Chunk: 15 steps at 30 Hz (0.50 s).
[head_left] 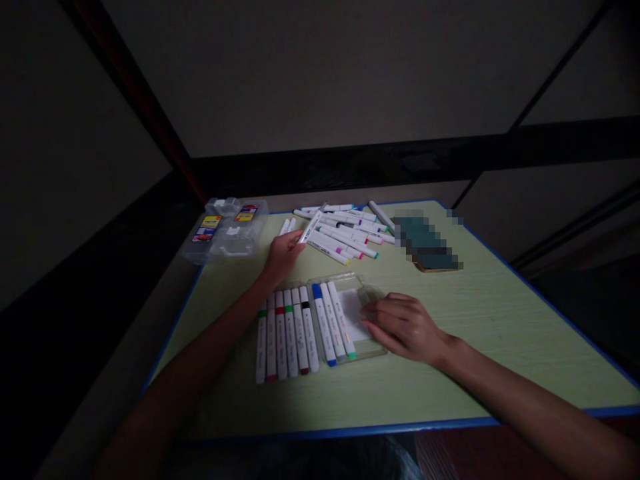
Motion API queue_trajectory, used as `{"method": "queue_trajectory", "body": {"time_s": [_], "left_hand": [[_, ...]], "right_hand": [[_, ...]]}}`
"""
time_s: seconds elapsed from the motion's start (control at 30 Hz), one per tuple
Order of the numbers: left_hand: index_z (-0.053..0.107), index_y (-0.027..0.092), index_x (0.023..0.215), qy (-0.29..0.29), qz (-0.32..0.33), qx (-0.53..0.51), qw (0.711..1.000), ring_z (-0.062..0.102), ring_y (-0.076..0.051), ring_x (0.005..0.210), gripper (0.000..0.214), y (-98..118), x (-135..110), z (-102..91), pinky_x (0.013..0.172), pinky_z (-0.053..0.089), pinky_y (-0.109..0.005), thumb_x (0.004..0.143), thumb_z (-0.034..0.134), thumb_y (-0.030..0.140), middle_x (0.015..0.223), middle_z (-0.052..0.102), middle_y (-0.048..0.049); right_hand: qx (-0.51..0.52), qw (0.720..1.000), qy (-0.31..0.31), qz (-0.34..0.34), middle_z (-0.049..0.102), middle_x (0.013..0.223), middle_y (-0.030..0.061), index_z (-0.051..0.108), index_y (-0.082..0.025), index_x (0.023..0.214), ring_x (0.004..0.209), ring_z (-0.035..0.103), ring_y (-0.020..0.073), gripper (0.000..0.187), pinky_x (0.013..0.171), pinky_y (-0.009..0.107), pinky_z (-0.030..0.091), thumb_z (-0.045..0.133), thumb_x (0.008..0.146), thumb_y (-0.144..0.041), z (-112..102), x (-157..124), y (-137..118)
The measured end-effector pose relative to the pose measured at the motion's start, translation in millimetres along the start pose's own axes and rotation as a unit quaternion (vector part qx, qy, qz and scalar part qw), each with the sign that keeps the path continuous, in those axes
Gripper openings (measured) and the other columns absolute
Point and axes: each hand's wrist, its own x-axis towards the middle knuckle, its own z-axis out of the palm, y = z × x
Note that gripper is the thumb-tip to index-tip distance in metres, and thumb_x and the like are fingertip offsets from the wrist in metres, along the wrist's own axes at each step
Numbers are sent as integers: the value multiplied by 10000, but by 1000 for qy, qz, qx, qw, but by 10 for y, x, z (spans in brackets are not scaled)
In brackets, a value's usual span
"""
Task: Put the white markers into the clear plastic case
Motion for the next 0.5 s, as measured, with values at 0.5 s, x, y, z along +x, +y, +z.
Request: {"method": "queue_trajectory", "body": {"time_s": [0.5], "left_hand": [[538, 143, 1052, 162, 16, 169, 972, 508, -220, 938, 430, -295, 82, -122, 863, 404, -317, 694, 348, 0, 884, 531, -78]], "right_hand": [[-1, 1000, -9, -9, 617, 726, 52, 553, -145, 696, 626, 533, 122, 191, 541, 261, 396, 446, 854, -161, 0, 5, -6]]}}
